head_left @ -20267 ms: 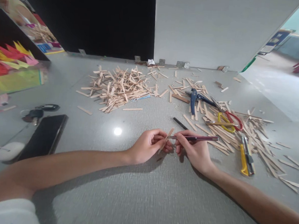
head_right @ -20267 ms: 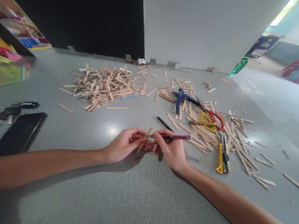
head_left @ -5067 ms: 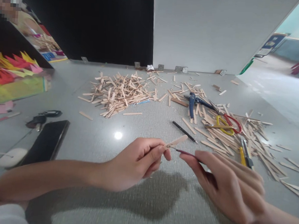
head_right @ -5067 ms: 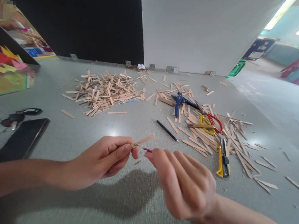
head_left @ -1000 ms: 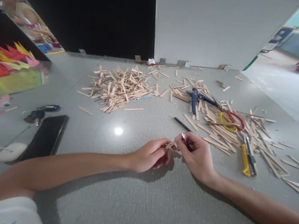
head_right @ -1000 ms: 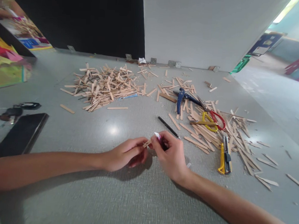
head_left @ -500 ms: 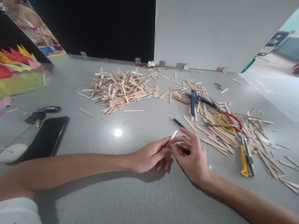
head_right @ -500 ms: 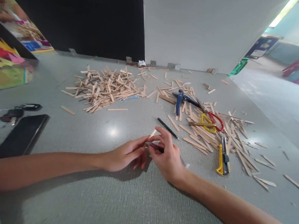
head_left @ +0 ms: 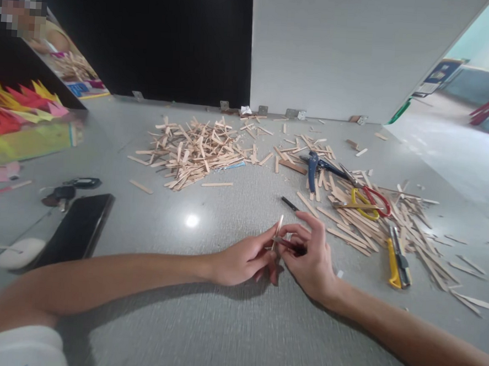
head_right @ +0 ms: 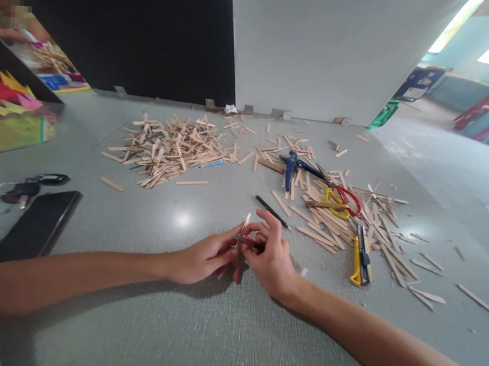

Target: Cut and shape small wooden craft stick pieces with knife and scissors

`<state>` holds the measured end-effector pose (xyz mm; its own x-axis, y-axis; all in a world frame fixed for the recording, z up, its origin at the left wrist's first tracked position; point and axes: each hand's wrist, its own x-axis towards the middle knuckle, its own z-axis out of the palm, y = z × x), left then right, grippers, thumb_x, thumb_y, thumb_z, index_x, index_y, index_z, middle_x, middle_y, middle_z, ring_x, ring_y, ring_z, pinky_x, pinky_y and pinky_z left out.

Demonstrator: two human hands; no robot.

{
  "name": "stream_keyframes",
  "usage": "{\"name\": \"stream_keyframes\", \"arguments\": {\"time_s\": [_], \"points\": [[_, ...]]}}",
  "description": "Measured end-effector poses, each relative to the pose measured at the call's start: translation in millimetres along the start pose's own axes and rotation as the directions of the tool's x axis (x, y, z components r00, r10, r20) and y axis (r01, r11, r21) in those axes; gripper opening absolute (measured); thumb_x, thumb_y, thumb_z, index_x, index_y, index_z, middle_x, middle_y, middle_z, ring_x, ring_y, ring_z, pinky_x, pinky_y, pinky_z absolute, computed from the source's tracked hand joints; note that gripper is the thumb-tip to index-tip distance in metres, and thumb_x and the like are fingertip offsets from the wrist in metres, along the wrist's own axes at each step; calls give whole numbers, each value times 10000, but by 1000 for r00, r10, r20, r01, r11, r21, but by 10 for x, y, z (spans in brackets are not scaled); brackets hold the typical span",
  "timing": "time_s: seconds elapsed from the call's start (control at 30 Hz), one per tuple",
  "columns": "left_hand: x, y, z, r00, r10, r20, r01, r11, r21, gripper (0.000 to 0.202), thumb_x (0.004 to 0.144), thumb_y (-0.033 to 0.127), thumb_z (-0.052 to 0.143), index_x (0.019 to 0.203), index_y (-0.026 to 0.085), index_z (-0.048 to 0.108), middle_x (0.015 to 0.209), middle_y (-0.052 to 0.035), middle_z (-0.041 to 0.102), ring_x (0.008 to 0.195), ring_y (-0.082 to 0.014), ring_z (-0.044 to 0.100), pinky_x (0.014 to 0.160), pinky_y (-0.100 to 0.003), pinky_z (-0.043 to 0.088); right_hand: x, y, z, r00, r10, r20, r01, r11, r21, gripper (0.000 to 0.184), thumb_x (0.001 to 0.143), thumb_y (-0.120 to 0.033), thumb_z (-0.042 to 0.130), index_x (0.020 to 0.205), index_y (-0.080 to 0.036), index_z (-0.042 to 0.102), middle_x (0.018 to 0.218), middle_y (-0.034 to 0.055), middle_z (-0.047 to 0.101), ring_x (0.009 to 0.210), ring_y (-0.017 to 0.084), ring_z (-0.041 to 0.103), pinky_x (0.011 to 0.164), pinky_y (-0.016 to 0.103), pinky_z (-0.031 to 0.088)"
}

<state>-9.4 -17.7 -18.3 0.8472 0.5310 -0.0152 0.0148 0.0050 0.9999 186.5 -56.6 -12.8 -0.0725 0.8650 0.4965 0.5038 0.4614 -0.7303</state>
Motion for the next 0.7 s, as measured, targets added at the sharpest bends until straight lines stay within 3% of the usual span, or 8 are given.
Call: {"name": "stream_keyframes", "arguments": {"time_s": [0.33, 0.47, 0.7], "points": [[8, 16, 3, 1000, 14, 0, -14, 1000, -19, 766, 1142, 558, 463, 1744, 206, 148, 823, -30, 705, 555, -116, 530, 539, -225, 457, -28, 29, 17, 999, -38, 11, 38, 999, 11, 572, 922, -118, 568, 1405, -310, 327, 999, 12, 805, 639, 137, 755, 549, 231, 599], [0, 49, 9, 1000, -13, 6, 13, 1000, -14, 703, 1139, 536, 491, 1698, 181, 254, 823, -40, 719, 576, -115, 553, 567, -232, 480, -50, 90, 33, 996, -79, 33, 77, 995, 61, 579, 905, -102, 560, 1378, -320, 305, 1033, 16, 775, 617, 128, 734, 540, 243, 603], [43, -27, -31, 999, -51, -16, 46, 968, -247, 581, 1080, 542, 639, 1497, 190, 439, 775, -16, 736, 550, -130, 649, 541, -236, 503, -92, 185, 64, 993, -64, 101, 51, 990, 132, 655, 847, -37, 557, 1371, -329, 295, 1007, -10, 713, 676, 139, 745, 605, 280, 623]]}}
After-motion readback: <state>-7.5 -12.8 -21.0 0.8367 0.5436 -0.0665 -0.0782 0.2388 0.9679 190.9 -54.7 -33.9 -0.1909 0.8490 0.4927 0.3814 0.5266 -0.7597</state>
